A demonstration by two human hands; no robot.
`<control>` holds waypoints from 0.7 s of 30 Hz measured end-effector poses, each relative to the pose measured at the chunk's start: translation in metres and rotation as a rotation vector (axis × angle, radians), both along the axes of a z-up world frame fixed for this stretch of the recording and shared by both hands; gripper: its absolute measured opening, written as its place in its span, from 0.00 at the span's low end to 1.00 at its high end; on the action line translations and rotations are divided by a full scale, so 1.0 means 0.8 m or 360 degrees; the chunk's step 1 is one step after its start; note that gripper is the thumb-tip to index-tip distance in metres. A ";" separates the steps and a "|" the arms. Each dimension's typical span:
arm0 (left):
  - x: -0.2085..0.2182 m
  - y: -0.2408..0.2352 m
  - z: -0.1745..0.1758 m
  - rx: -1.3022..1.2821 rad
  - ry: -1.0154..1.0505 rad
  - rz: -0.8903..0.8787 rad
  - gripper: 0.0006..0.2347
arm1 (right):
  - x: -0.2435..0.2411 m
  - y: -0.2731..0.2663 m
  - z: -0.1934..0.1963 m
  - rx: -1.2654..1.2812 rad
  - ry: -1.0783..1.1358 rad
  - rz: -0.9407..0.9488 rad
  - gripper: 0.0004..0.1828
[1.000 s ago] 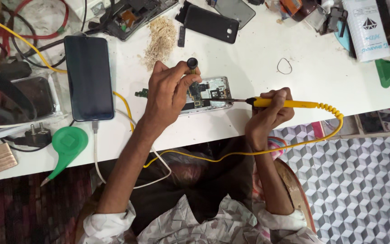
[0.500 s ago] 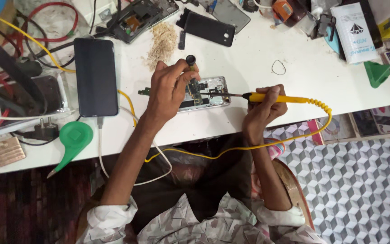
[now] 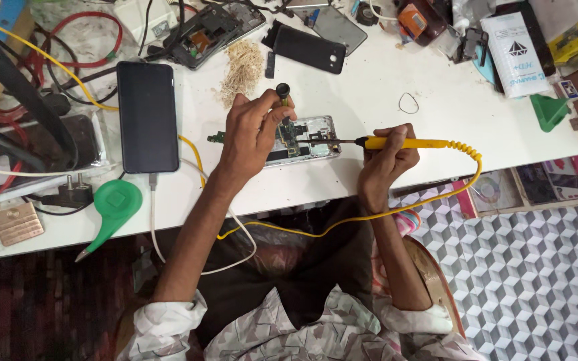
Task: The person uses a soldering iron and a small screwdriver to work on the internal components of a disassembled mobile phone. They repeatedly apply heat to specific points on the circuit board while manipulating small parts.
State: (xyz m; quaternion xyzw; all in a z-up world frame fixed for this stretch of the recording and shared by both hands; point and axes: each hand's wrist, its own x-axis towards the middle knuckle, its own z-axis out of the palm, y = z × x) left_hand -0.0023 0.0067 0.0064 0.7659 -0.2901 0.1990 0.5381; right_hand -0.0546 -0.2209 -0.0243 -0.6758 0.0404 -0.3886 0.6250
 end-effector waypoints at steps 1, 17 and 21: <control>0.001 0.000 0.000 -0.0002 -0.0002 0.0000 0.04 | 0.001 0.000 0.000 -0.0018 -0.0004 -0.0003 0.24; 0.000 -0.003 -0.001 0.0070 -0.0071 0.0096 0.04 | -0.008 0.008 0.043 -0.0704 0.0031 -0.0033 0.21; 0.002 -0.005 0.000 0.0041 -0.0069 0.0059 0.05 | -0.008 0.022 0.064 -0.1059 0.0000 -0.0013 0.18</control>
